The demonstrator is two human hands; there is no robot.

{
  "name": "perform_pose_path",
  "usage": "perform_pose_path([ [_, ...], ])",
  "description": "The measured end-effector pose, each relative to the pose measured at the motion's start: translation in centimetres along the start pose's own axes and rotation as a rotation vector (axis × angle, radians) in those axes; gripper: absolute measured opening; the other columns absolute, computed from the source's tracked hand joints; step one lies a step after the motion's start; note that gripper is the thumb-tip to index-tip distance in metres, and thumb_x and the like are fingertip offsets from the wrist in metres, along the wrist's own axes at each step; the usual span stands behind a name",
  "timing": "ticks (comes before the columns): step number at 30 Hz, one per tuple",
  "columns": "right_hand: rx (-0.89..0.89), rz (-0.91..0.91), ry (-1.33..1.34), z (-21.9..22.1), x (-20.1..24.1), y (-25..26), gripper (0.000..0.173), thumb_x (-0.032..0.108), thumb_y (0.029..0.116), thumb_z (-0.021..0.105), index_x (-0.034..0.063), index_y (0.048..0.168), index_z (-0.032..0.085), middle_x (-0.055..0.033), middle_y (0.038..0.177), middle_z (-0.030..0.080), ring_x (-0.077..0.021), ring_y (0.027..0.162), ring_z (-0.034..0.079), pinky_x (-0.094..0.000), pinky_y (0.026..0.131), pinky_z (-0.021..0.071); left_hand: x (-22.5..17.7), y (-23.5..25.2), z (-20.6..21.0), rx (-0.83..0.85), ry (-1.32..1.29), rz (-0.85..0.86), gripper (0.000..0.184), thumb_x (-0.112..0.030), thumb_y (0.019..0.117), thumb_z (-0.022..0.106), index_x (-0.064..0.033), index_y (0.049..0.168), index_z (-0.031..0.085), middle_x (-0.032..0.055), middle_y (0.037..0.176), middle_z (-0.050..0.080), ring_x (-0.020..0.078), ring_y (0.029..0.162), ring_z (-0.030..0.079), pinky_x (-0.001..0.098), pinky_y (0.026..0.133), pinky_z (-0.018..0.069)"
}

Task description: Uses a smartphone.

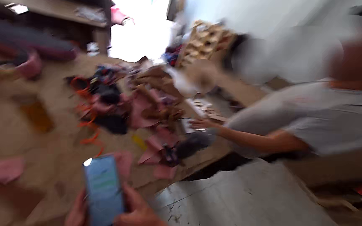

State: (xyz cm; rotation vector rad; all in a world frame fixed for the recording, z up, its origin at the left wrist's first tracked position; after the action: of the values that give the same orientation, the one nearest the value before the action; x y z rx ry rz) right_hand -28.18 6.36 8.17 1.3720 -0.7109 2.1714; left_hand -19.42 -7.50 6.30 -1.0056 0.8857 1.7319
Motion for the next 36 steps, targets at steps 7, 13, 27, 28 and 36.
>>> perform_pose_path([
  [7, 0.103, 0.136, -0.044, 1.8, -1.4, 0.3, 0.074, -0.006, 0.0793, 0.067, 0.0016, 0.145, 0.033, -0.0107, 0.121, 0.07, -0.0247, 0.097, 0.075, -0.0399, 0.063, 0.0661, 0.5, -2.5, -1.8, -0.172, -0.013, -0.074, 0.084, -0.061, 0.0943, 0.06, -0.0088, 0.155, 0.036, 0.0102, 0.132, 0.068, 0.0216, 0.119, 0.067, 0.0432, 0.101, 0.0559],
  [13, 0.052, 0.121, -0.021, 1.9, -2.0, -0.1, 0.062, -0.009, 0.0848, 0.064, 0.0029, 0.14, 0.04, -0.0131, 0.117, 0.072, -0.0249, 0.093, 0.076, -0.0365, 0.058, 0.0649, 0.5, -2.9, -1.7, -0.11, -0.03, -0.074, 0.075, -0.043, 0.0956, 0.062, -0.0095, 0.156, 0.034, 0.0142, 0.131, 0.067, 0.0242, 0.117, 0.067, 0.0428, 0.099, 0.0566],
  [27, -0.027, 0.187, 0.037, 0.4, -2.2, -0.6, 0.043, -0.002, 0.0897, 0.053, 0.003, 0.132, 0.047, -0.0147, 0.11, 0.073, -0.0257, 0.089, 0.076, -0.0371, 0.056, 0.0639, 0.9, -2.2, -1.2, -0.055, 0.051, -0.106, 0.058, -0.016, 0.0914, 0.055, -0.0079, 0.147, 0.043, 0.0145, 0.116, 0.072, 0.0222, 0.103, 0.072, 0.0389, 0.089, 0.0607],
  [28, -0.034, 0.183, 0.028, 0.4, -2.2, -0.6, 0.043, -0.003, 0.0893, 0.054, 0.0026, 0.131, 0.047, -0.0151, 0.11, 0.073, -0.0258, 0.089, 0.076, -0.037, 0.055, 0.0637, 0.9, -2.0, -1.1, -0.058, 0.054, -0.106, 0.057, -0.015, 0.0911, 0.055, -0.0075, 0.146, 0.044, 0.0147, 0.115, 0.072, 0.0223, 0.102, 0.073, 0.0387, 0.088, 0.061],
  [36, -0.086, 0.077, -0.031, 0.1, -2.3, -0.4, 0.041, 0.005, 0.0942, 0.064, 0.0041, 0.133, 0.05, -0.0157, 0.106, 0.073, -0.024, 0.082, 0.076, -0.0338, 0.051, 0.0627, 0.9, -1.3, -0.5, -0.082, 0.188, -0.115, 0.052, -0.006, 0.0894, 0.056, -0.0068, 0.141, 0.047, 0.0128, 0.11, 0.074, 0.0223, 0.096, 0.074, 0.0364, 0.08, 0.0633],
])
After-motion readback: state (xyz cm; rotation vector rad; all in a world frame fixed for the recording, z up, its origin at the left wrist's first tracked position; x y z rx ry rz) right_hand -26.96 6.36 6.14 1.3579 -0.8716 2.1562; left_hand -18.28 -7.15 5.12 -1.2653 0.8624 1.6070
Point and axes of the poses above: each hand's wrist, its own y-axis towards the middle knuckle, its own z-axis out of the palm, x = y × z, the point moved 5 cm from there along y, towards the middle knuckle
